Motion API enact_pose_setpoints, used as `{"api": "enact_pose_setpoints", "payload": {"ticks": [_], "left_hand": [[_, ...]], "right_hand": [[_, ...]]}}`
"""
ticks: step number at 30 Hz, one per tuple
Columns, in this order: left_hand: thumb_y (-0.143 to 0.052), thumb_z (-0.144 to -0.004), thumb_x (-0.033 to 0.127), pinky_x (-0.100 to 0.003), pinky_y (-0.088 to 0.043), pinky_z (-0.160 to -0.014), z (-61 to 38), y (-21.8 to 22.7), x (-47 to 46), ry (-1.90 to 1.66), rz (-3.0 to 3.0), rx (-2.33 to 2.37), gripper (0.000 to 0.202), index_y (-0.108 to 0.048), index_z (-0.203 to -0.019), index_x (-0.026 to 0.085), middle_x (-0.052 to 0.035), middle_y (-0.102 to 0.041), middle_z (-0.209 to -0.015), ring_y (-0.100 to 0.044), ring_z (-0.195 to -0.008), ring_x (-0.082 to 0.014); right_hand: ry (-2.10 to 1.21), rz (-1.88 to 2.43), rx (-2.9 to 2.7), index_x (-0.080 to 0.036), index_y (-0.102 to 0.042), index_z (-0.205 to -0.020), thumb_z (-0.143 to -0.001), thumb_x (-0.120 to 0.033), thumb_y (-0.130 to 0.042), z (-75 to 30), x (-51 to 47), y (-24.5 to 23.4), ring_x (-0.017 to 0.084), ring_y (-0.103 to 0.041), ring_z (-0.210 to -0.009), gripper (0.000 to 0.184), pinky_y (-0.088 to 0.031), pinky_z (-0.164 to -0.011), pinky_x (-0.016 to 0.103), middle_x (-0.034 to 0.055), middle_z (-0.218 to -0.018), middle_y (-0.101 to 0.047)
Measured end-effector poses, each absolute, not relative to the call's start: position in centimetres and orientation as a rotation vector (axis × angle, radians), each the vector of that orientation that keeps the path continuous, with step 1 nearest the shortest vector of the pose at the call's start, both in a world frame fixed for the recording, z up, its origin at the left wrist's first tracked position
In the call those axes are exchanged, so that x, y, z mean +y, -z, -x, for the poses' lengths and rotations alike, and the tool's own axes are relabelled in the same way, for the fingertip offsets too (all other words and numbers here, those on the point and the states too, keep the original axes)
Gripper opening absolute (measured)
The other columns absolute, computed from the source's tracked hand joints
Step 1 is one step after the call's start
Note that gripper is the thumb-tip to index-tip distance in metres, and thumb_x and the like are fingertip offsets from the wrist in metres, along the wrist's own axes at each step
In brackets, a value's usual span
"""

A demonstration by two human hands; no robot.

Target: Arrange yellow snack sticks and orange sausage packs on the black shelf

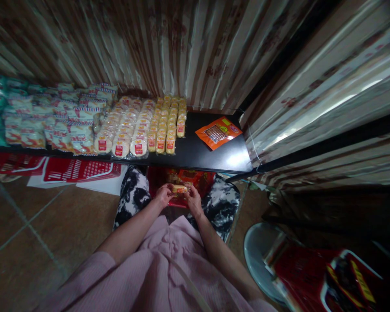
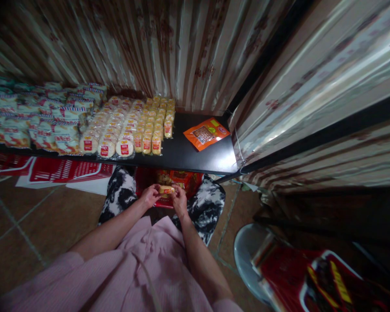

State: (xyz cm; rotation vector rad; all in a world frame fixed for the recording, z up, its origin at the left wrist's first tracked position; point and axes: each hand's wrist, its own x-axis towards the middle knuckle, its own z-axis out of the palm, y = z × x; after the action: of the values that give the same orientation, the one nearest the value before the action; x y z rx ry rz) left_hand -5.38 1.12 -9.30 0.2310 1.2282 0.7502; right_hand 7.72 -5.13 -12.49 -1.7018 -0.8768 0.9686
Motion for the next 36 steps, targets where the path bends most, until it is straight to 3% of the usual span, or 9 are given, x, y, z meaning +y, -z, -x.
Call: {"api": "enact_pose_setpoints", "payload": {"ticks": [5,10,14,18,22,28,36], "left_hand": [[-0.041,-0.047,-0.006,-0.035,-0.050,-0.076,5.3,8.8,0.9,-0.731,-0.302,1.243,0.027,-0.054,-0.059,0.015,-0.0018,-0.055,-0.072,-0.056,-0.078,-0.0156],[-0.045,-0.047,0.000,-0.030,-0.049,-0.070,5.1,7.5,0.7,-0.725,-0.438,1.211,0.019,-0.055,-0.054,0.015,-0.0022,-0.057,-0.067,-0.055,-0.073,-0.0160],[-0.048,-0.050,0.007,-0.025,-0.046,-0.063,4.7,5.9,0.7,-0.734,-0.536,1.167,0.013,-0.057,-0.054,0.016,-0.0025,-0.062,-0.072,-0.056,-0.071,-0.0155],[-0.054,-0.058,0.018,-0.025,-0.045,-0.065,4.4,4.8,0.6,-0.754,-0.644,1.116,0.003,-0.057,-0.058,0.017,-0.0011,-0.062,-0.070,-0.058,-0.069,-0.0146],[-0.059,-0.062,0.029,-0.027,-0.046,-0.068,4.1,4.8,0.3,-0.737,-0.726,1.110,0.011,-0.056,-0.061,0.018,-0.0008,-0.059,-0.066,-0.058,-0.068,-0.0154],[-0.063,-0.063,0.025,-0.020,-0.041,-0.060,3.8,4.9,-0.1,-0.757,-0.873,1.166,0.011,-0.059,-0.069,0.018,0.0012,-0.058,-0.065,-0.053,-0.062,-0.0111],[-0.059,-0.068,0.020,-0.019,-0.043,-0.058,3.6,4.6,-0.4,-0.767,-0.718,1.132,0.010,-0.060,-0.077,0.016,0.0003,-0.061,-0.072,-0.056,-0.064,-0.0102]], "right_hand": [[-0.817,1.709,-0.994,-0.020,-0.062,-0.100,-0.072,-0.026,-0.050,-8.2,-5.2,11.9,0.016,-0.056,-0.081,0.032,-0.049,-0.074,0.032,0.0040,-0.095,-0.061],[-0.747,1.686,-1.072,-0.021,-0.062,-0.104,-0.070,-0.018,-0.046,-8.9,-4.6,10.4,0.018,-0.057,-0.094,0.037,-0.047,-0.085,0.034,0.0050,-0.104,-0.061],[-0.726,1.682,-1.042,-0.019,-0.059,-0.111,-0.070,-0.017,-0.044,-9.2,-3.9,9.0,0.018,-0.057,-0.099,0.044,-0.046,-0.090,0.035,0.0067,-0.110,-0.061],[-0.720,1.696,-1.009,-0.020,-0.056,-0.115,-0.071,-0.020,-0.044,-9.6,-3.4,8.3,0.019,-0.058,-0.100,0.045,-0.047,-0.090,0.036,0.0063,-0.112,-0.062],[-0.704,1.711,-1.017,-0.020,-0.055,-0.115,-0.071,-0.020,-0.044,-9.7,-3.2,7.8,0.019,-0.058,-0.104,0.045,-0.045,-0.093,0.037,0.0062,-0.114,-0.061],[-0.676,1.759,-1.053,-0.020,-0.056,-0.115,-0.072,-0.020,-0.045,-9.6,-3.5,6.3,0.019,-0.059,-0.101,0.044,-0.045,-0.093,0.037,0.0062,-0.113,-0.062],[-0.651,1.728,-1.060,-0.017,-0.060,-0.110,-0.075,-0.033,-0.056,-9.1,-3.1,3.7,0.020,-0.061,-0.093,0.039,-0.049,-0.083,0.033,0.0090,-0.105,-0.065]]}}
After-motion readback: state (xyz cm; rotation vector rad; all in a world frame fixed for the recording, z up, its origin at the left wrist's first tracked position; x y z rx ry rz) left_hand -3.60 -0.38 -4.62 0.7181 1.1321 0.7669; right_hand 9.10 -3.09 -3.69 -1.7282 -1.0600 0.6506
